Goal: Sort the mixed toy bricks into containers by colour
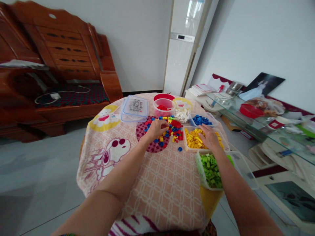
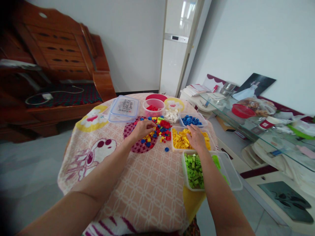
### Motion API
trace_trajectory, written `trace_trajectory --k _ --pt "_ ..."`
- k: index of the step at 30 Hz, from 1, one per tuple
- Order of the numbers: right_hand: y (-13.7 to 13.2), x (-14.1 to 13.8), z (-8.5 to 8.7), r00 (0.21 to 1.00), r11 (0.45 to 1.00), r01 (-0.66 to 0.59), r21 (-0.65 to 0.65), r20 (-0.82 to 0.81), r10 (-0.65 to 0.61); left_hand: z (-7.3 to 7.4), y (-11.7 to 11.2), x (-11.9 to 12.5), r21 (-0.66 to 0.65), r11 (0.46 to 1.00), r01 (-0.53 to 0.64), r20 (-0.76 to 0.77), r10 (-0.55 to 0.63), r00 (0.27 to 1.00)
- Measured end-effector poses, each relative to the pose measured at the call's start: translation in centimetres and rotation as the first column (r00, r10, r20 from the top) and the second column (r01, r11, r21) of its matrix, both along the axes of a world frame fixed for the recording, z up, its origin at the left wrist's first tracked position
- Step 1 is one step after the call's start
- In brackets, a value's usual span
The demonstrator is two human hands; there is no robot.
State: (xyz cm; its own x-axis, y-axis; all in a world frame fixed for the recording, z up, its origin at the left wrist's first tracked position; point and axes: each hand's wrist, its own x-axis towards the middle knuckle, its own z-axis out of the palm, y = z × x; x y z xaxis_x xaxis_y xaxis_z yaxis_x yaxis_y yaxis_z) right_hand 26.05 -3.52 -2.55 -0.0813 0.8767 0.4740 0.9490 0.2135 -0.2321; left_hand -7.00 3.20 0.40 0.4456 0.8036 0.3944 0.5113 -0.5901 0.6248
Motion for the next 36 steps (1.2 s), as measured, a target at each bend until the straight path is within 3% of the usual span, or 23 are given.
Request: trace_trajectory --k 3,7,10,12,15,18,21,23,27,36 --pt "0.0 0.0 0.0 1.0 1.0 0.0 -0.001 0.003 0.0 -0.1 -1.8 2.7 -0.073 0.989 0.126 0.143 -0.114 0.983" --pt "-0.1 -0.2 0.1 1.0 1.0 0.017 -0.008 0.01 -0.017 -1.0 -4.4 6.1 -0.066 0.965 0.253 0.275 -0.226 0.935" --pt "-0.1 -0.2 0.1 1.0 1.0 0.01 -0.001 0.011 -0.01 -1.6 -5.4 7.4 -0.021 0.923 0.384 0.317 -0.358 0.878" --pt "0.0 -0.2 0.1 1.0 1.0 0.004 0.005 0.011 -0.004 -1.7 -5.5 7.4 0.008 0.915 0.403 0.308 -0.386 0.87" --pt "0.1 0.0 0.0 1.0 1.0 0.0 -0.002 0.011 0.0 -1.5 -4.5 6.3 0.045 0.961 0.274 0.224 -0.277 0.934" --pt "0.1 0.1 0.0 1.0 1.0 0.004 -0.021 0.01 -0.004 -0.9 -2.8 4.2 0.082 0.995 0.052 0.061 -0.057 0.997" --pt "0.1 0.1 0.0 1.0 1.0 0.002 -0.024 0.01 -0.002 -0.5 -1.2 1.8 0.097 0.983 -0.153 -0.137 0.165 0.977" --pt "0.1 0.0 0.1 1.0 1.0 -0.005 -0.016 0.008 0.005 -0.5 -0.5 0.6 0.096 0.968 -0.233 -0.269 0.25 0.93" --pt "-0.1 -0.1 0.2 1.0 1.0 0.003 -0.01 0.008 -0.003 -0.8 0.2 -0.5 0.073 0.975 -0.211 -0.435 0.221 0.873" --pt "0.0 -0.1 0.3 1.0 1.0 -0.001 -0.003 0.014 0.001 -1.2 0.4 -0.4 0.062 0.981 -0.185 -0.439 0.193 0.877"
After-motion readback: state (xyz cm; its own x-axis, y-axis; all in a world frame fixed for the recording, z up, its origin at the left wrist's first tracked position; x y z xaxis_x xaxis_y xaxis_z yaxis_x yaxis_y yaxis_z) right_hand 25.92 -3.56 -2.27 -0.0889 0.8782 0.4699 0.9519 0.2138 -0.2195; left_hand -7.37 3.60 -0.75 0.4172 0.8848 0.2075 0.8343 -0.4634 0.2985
